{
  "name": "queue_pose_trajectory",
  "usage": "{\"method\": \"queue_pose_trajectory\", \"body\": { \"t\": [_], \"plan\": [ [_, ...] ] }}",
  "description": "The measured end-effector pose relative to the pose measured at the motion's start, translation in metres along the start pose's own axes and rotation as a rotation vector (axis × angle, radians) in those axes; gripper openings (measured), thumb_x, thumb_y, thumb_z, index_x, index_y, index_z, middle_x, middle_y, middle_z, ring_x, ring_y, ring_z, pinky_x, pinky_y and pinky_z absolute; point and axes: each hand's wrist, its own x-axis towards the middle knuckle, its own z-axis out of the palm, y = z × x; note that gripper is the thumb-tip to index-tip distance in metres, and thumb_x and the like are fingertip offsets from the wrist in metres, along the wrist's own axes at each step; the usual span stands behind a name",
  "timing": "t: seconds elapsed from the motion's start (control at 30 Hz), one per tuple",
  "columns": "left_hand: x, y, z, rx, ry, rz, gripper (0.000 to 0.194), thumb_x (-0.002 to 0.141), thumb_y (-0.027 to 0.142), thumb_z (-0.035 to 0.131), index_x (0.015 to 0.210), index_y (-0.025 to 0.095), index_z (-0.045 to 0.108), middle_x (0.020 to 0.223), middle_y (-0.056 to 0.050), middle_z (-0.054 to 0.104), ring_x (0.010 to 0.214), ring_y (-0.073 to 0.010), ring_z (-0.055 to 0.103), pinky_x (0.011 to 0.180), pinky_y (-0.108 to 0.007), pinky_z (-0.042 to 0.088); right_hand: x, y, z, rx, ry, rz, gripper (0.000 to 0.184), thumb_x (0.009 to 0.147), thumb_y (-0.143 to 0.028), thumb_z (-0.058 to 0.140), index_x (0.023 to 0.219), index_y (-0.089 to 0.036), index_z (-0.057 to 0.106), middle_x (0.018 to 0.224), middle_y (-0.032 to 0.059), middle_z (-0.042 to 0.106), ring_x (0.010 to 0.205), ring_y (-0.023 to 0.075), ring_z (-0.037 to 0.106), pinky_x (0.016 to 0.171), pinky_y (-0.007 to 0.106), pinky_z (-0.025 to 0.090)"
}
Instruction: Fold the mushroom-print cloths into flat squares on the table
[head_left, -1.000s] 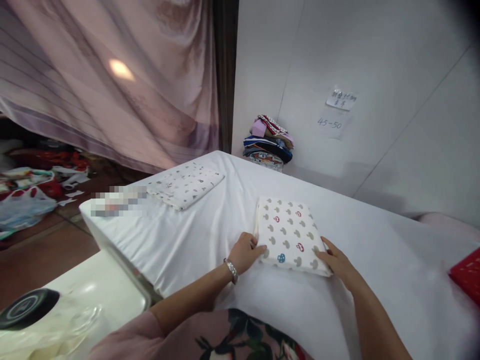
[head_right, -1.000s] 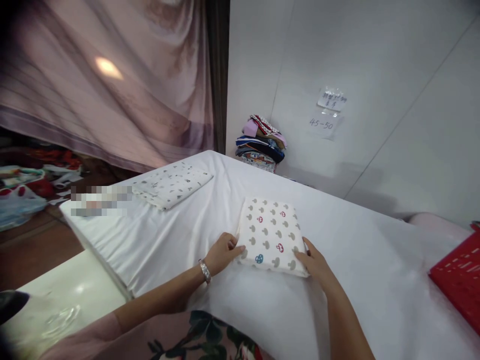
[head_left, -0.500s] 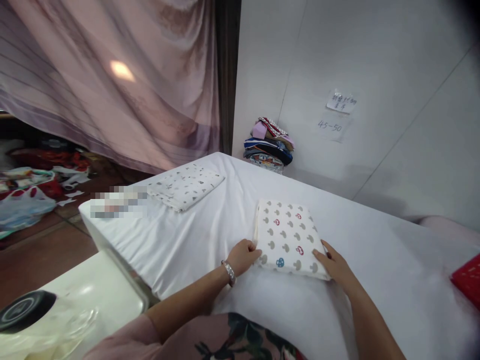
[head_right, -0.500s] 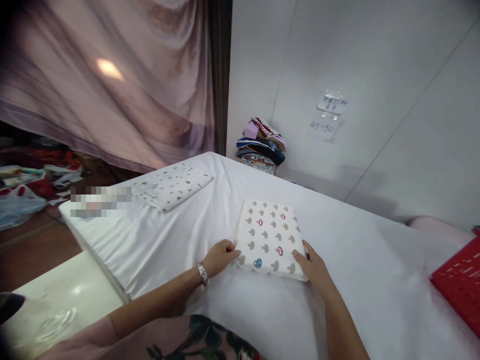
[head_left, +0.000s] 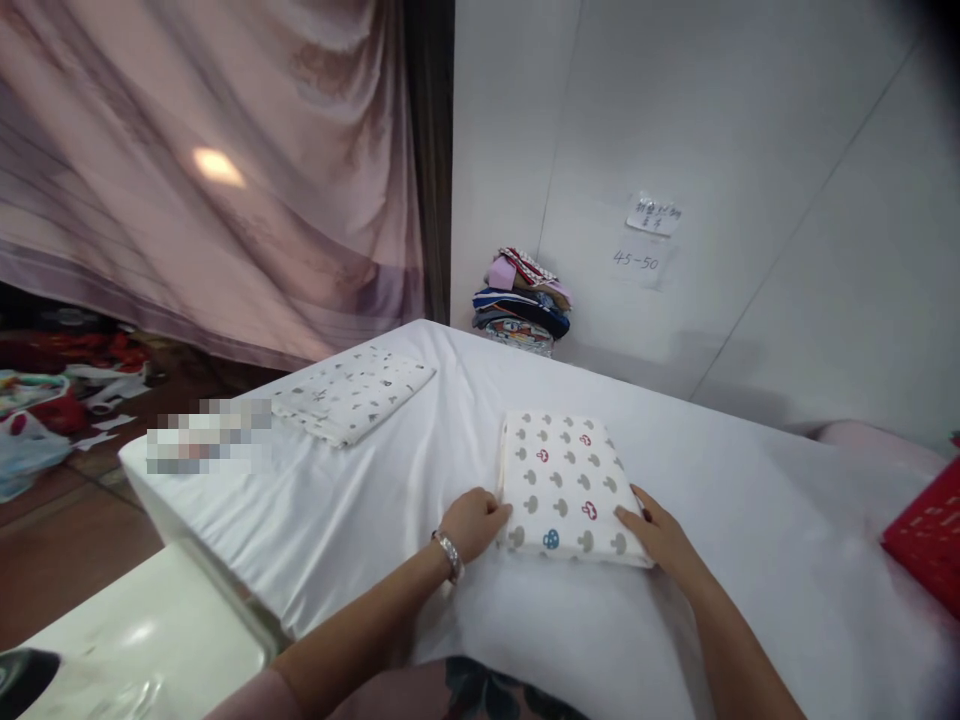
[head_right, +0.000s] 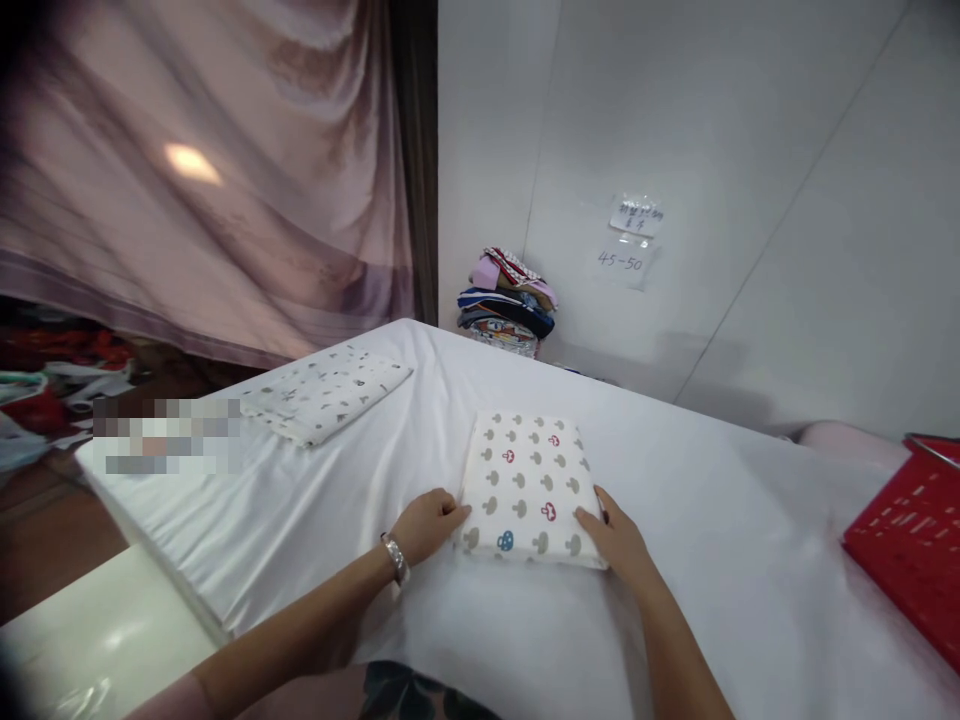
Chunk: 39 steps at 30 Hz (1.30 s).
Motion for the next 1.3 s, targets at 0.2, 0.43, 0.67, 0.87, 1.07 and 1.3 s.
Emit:
{"method": "queue_pose_trajectory", "body": {
  "t": [0.2, 0.43, 0.67, 0.87, 1.07, 1.3],
  "plan": [
    [0.01, 0.024, 0.005, 0.054, 0.257, 0.379, 0.04, 0.079, 0.036, 0.049, 0.116, 0.02, 0.047, 0.128, -0.008, 0.044, 0.117, -0.0219, 0.041, 0.096, -0.036, 0.034, 0.003, 0.003, 0.003, -0.039, 0.028, -0.009, 0.067, 0.068, -0.054, 0.056, 0.128, -0.026, 0.043, 0.119, 0.0062, 0.054, 0.107, 0.0264, 0.05, 0.094, 0.04, 0.035],
    [0.015, 0.008, 0.034, 0.131, 0.072, 0.353, 0.051, 0.087, 0.045, 0.032, 0.132, 0.021, 0.033, 0.144, -0.006, 0.022, 0.133, -0.0223, 0.014, 0.104, -0.044, 0.023, -0.003, -0.002, 0.001, 0.053, -0.025, -0.025, 0.072, 0.066, -0.056, 0.058, 0.13, -0.027, 0.04, 0.123, 0.0055, 0.051, 0.107, 0.0252, 0.051, 0.091, 0.037, 0.038],
    [0.017, 0.001, 0.039, 0.153, 0.107, 0.362, 0.053, 0.087, 0.045, 0.031, 0.133, 0.019, 0.032, 0.145, -0.006, 0.021, 0.133, -0.0211, 0.013, 0.104, -0.043, 0.023, -0.013, -0.021, 0.001, 0.146, 0.037, 0.058, 0.075, 0.071, -0.052, 0.056, 0.135, -0.021, 0.031, 0.103, 0.0074, 0.06, 0.089, 0.0214, 0.059, 0.08, 0.032, 0.044],
    [0.019, -0.002, 0.043, 0.146, 0.149, 0.384, 0.05, 0.087, 0.042, 0.033, 0.132, 0.02, 0.034, 0.144, -0.006, 0.023, 0.133, -0.0211, 0.015, 0.104, -0.042, 0.023, 0.002, -0.028, -0.001, 0.507, -0.058, 0.118, 0.08, 0.068, -0.046, 0.064, 0.135, -0.023, 0.028, 0.117, 0.0104, 0.056, 0.091, 0.0208, 0.06, 0.078, 0.03, 0.048],
    [0.018, -0.002, 0.043, 0.123, 0.143, 0.367, 0.051, 0.087, 0.043, 0.032, 0.133, 0.02, 0.033, 0.144, -0.006, 0.023, 0.133, -0.0209, 0.014, 0.105, -0.042, 0.022, 0.03, -0.044, 0.001, 0.628, -0.177, 0.154, 0.097, 0.063, -0.04, 0.071, 0.139, -0.021, 0.014, 0.128, 0.0172, 0.046, 0.091, 0.0235, 0.061, 0.073, 0.035, 0.051],
    [0.013, 0.004, 0.033, 0.1, 0.07, 0.357, 0.051, 0.086, 0.044, 0.036, 0.132, 0.022, 0.034, 0.144, -0.005, 0.022, 0.133, -0.0218, 0.014, 0.105, -0.045, 0.019, 0.033, -0.047, -0.001, 0.489, -0.089, 0.058, 0.089, 0.065, -0.036, 0.069, 0.138, -0.027, 0.019, 0.118, 0.0112, 0.055, 0.083, 0.0221, 0.063, 0.071, 0.033, 0.051]
  ]
}}
